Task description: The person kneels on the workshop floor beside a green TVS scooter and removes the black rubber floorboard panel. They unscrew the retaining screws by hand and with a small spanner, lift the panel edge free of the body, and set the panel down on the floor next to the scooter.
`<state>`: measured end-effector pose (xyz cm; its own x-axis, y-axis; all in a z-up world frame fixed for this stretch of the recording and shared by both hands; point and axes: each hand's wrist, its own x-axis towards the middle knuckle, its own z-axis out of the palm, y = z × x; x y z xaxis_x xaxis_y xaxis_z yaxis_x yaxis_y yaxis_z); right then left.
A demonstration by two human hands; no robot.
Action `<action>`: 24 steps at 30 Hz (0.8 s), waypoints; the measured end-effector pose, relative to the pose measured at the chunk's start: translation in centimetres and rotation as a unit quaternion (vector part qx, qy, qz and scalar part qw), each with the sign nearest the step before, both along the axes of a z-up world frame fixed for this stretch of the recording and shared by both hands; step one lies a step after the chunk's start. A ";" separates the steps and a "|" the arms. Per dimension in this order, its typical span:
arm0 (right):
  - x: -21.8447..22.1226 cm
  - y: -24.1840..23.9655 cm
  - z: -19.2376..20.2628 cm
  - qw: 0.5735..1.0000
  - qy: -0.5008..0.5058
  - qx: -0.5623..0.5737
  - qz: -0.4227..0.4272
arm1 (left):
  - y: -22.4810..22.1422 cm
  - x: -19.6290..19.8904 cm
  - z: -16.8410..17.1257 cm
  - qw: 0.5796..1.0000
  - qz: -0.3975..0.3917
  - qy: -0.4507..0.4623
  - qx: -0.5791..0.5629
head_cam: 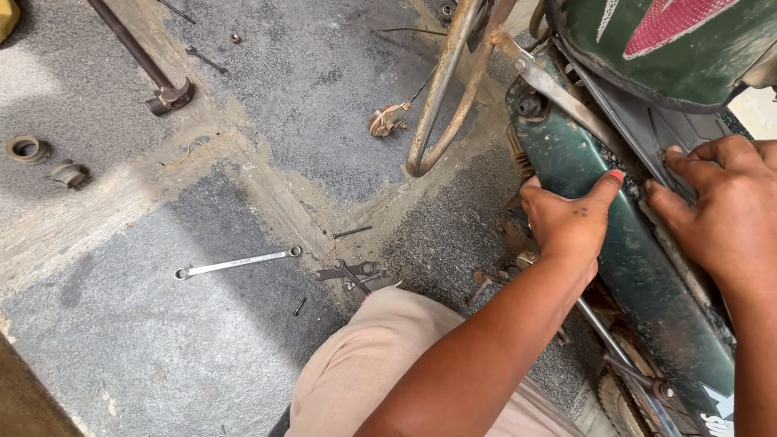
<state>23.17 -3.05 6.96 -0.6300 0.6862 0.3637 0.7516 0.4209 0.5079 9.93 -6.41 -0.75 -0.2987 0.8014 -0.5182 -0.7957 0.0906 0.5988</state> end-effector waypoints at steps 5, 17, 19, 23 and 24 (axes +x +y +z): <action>-0.6 -0.7 0.0 1.000 -0.017 0.012 -0.015 | 0.2 -0.1 -0.2 1.000 -0.018 0.021 -0.003; -3.6 -3.5 1.5 0.998 -0.044 0.018 -0.030 | 0.5 0.0 -0.4 1.000 -0.019 0.006 0.019; -3.2 -3.3 1.2 0.998 -0.051 0.024 -0.029 | 0.8 0.3 -1.0 0.999 0.002 0.021 0.030; -2.8 -2.9 0.7 0.998 -0.043 0.025 -0.030 | 0.4 -0.7 -0.5 0.959 0.089 0.260 0.065; -2.8 -3.0 0.7 0.999 -0.036 0.022 -0.028 | 0.3 -1.0 -0.2 0.955 0.072 0.279 0.074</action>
